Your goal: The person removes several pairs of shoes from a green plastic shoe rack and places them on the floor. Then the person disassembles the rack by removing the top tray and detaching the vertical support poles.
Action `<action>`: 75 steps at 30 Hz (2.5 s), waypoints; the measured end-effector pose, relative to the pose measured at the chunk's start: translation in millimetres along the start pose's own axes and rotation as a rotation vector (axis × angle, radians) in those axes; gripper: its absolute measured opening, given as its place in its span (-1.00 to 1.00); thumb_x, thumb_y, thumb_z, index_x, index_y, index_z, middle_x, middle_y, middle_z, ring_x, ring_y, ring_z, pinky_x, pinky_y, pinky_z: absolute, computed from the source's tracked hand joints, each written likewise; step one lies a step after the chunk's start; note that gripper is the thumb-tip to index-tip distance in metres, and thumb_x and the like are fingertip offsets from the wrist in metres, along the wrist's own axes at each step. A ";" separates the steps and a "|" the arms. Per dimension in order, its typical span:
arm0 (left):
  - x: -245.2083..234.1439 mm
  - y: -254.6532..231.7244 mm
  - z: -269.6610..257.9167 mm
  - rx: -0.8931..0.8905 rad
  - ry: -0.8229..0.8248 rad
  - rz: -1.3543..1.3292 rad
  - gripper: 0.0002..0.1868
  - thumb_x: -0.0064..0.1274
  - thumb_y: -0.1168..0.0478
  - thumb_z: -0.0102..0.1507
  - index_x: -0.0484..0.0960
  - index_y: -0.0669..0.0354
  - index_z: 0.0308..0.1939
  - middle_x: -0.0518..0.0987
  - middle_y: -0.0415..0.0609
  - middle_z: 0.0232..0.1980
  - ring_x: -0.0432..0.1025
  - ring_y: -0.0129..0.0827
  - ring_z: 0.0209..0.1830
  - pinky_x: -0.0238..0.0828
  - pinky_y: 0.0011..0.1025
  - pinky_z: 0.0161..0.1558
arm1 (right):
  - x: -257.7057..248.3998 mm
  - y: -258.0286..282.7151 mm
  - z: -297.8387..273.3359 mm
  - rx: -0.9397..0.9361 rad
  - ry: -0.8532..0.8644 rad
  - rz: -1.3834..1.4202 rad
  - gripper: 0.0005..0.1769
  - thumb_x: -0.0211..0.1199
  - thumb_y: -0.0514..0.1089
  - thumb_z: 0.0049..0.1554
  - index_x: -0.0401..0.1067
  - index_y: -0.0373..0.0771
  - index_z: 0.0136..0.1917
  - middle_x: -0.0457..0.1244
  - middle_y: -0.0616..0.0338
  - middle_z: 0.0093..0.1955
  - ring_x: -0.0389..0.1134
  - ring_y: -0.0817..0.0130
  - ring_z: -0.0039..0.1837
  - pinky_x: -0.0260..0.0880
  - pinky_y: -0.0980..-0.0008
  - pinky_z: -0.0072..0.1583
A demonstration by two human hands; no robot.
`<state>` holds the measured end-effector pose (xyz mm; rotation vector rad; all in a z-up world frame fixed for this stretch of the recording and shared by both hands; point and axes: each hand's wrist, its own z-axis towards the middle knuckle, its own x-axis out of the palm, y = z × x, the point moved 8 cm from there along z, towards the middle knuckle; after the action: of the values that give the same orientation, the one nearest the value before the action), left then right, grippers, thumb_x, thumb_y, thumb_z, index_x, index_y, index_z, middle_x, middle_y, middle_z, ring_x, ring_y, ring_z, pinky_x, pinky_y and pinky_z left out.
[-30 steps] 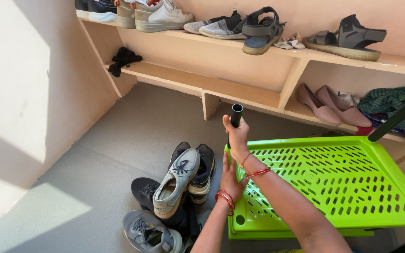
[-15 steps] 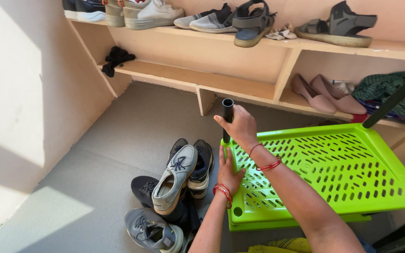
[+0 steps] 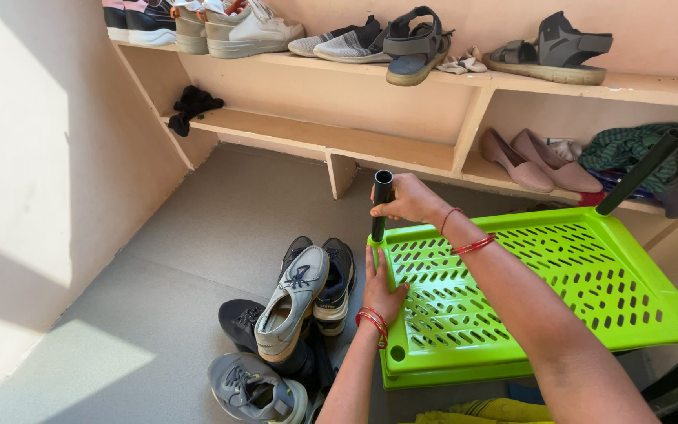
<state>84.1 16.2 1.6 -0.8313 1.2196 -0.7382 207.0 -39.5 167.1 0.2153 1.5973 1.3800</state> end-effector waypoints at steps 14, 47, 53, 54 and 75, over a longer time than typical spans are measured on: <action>0.4 -0.7 1.3 0.011 0.004 0.028 0.07 0.30 0.19 0.10 0.00 0.24 0.57 -0.30 0.10 0.69 0.20 0.01 0.50 0.27 -0.25 0.34 | 54.3 -65.1 10.8 -0.011 -0.741 0.471 -0.78 0.36 -0.35 -0.01 0.36 -0.18 -0.15 0.22 0.36 -0.24 0.23 0.58 -0.17 0.30 0.48 -0.10; -72.0 -11.4 -19.6 0.202 0.018 -0.420 -0.62 0.28 0.26 0.21 0.57 0.20 0.08 0.62 -0.11 -0.13 0.46 -0.45 -0.11 0.44 -0.41 0.00 | 89.3 43.2 -117.7 -0.270 -0.198 0.922 -0.75 0.34 -0.42 0.11 0.30 -0.26 -0.07 0.28 0.14 -0.07 0.34 0.34 0.07 0.37 0.31 0.17; -86.5 13.3 -29.6 0.025 0.109 -0.198 -0.75 0.19 0.14 0.27 0.55 0.20 -0.09 0.56 -0.07 -0.33 0.39 -0.42 -0.33 0.37 -0.39 -0.20 | 71.5 20.3 -111.1 -0.190 -0.358 0.920 -0.53 0.23 -0.35 0.18 0.16 -0.15 0.28 0.30 0.04 0.18 0.42 0.21 0.20 0.45 0.18 0.26; -91.1 14.3 -29.4 0.051 0.112 -0.206 -0.75 0.19 0.14 0.27 0.56 0.21 -0.10 0.57 -0.08 -0.33 0.39 -0.44 -0.32 0.37 -0.40 -0.19 | 67.2 17.9 -111.2 -0.186 -0.381 0.913 -0.49 0.24 -0.34 0.16 0.14 -0.11 0.31 0.29 0.03 0.19 0.42 0.20 0.19 0.47 0.17 0.24; -106.4 176.8 -23.7 -0.518 -0.482 -0.799 -0.41 -0.10 0.49 0.16 0.39 0.06 0.28 0.51 0.27 0.06 0.57 0.10 -0.14 0.58 -0.10 -0.08 | 102.3 51.9 -121.3 -0.089 -0.398 0.184 -0.54 0.47 -0.12 0.00 0.26 -0.21 0.04 0.31 0.16 -0.16 0.41 0.34 -0.21 0.44 0.38 -0.20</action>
<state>48.0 193.1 -101.0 -1.8649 0.6107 -0.7819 42.3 -33.3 140.3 0.5587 1.2060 1.4385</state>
